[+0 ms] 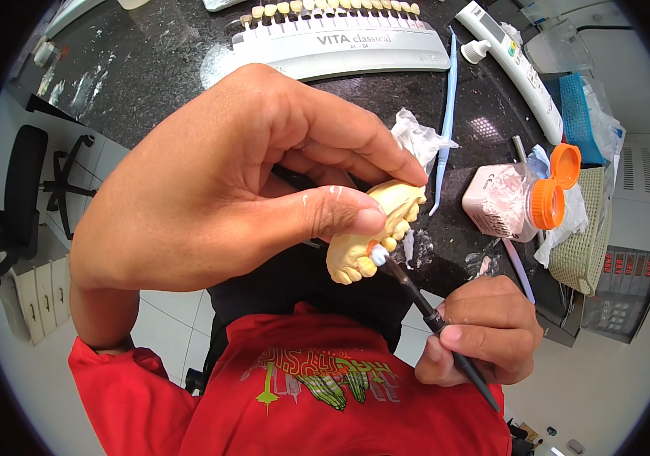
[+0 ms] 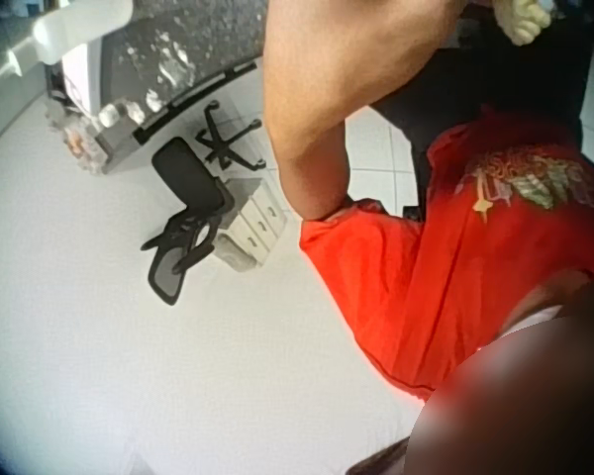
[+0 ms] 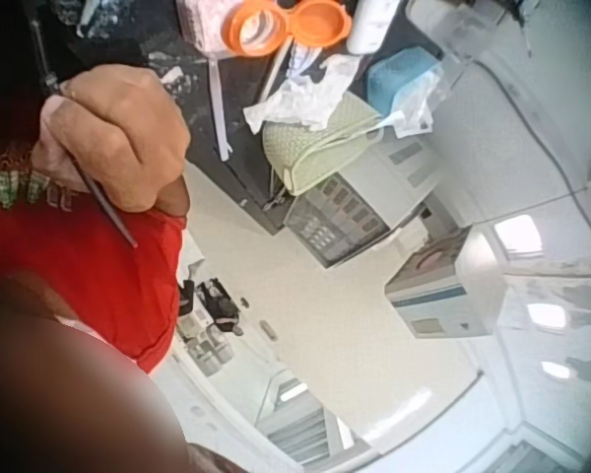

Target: The recorder applies a staining or ceramic material to a dental crown on a plaster model using a brush and a carving tool.

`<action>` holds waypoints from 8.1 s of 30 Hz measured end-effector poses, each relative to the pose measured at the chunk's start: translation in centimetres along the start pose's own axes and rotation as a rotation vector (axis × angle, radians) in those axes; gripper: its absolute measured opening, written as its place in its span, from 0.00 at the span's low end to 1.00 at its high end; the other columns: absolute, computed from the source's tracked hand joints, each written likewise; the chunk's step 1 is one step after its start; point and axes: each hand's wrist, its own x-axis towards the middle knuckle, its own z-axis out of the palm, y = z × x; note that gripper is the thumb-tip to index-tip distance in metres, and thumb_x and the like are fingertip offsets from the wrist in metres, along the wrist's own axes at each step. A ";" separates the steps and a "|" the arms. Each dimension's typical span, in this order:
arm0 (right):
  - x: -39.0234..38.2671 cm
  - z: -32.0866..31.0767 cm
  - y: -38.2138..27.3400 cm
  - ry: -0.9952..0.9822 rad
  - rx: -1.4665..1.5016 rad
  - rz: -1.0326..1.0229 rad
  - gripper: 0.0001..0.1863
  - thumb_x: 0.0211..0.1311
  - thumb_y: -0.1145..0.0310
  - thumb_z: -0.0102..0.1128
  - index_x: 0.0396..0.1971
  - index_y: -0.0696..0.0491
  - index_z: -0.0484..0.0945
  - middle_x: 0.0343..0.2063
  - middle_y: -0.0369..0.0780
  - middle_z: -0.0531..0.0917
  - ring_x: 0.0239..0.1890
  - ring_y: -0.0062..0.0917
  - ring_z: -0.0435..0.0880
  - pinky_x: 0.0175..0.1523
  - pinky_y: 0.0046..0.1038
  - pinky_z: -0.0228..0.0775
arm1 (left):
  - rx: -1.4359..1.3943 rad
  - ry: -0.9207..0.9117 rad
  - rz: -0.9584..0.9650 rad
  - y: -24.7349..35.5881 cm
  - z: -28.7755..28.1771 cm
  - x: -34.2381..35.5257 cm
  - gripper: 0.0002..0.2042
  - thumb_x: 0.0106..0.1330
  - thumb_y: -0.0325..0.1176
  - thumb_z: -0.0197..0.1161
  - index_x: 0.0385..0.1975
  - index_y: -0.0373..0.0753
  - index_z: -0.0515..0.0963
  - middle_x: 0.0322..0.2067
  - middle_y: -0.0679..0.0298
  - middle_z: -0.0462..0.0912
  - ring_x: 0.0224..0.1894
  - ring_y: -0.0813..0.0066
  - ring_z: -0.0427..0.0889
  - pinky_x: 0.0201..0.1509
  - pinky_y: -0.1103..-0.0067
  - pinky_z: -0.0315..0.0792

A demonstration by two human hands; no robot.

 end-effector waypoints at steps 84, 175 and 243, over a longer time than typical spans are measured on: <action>0.0 0.0 0.0 0.014 -0.004 -0.019 0.09 0.45 0.76 0.68 0.28 0.57 0.78 0.18 0.39 0.78 0.16 0.23 0.78 0.18 0.20 0.71 | -0.062 0.001 -0.047 0.3 0.1 0.1 0.17 0.57 0.24 0.67 0.45 0.22 0.76 0.39 0.49 0.83 0.42 0.71 0.84 0.48 0.79 0.78; 0.1 -0.2 -0.2 -0.016 0.032 0.030 0.11 0.44 0.78 0.70 0.29 0.57 0.78 0.20 0.40 0.80 0.18 0.24 0.79 0.19 0.20 0.73 | -0.052 -0.017 0.011 0.0 -0.1 -0.1 0.15 0.60 0.24 0.63 0.45 0.21 0.75 0.41 0.49 0.82 0.42 0.70 0.83 0.47 0.79 0.78; 0.0 0.0 -0.1 -0.013 0.014 0.015 0.10 0.44 0.77 0.69 0.28 0.57 0.78 0.20 0.40 0.80 0.17 0.24 0.79 0.19 0.20 0.73 | -0.055 -0.017 -0.022 0.2 -0.1 0.0 0.17 0.59 0.26 0.65 0.44 0.21 0.76 0.39 0.49 0.82 0.41 0.70 0.84 0.48 0.79 0.78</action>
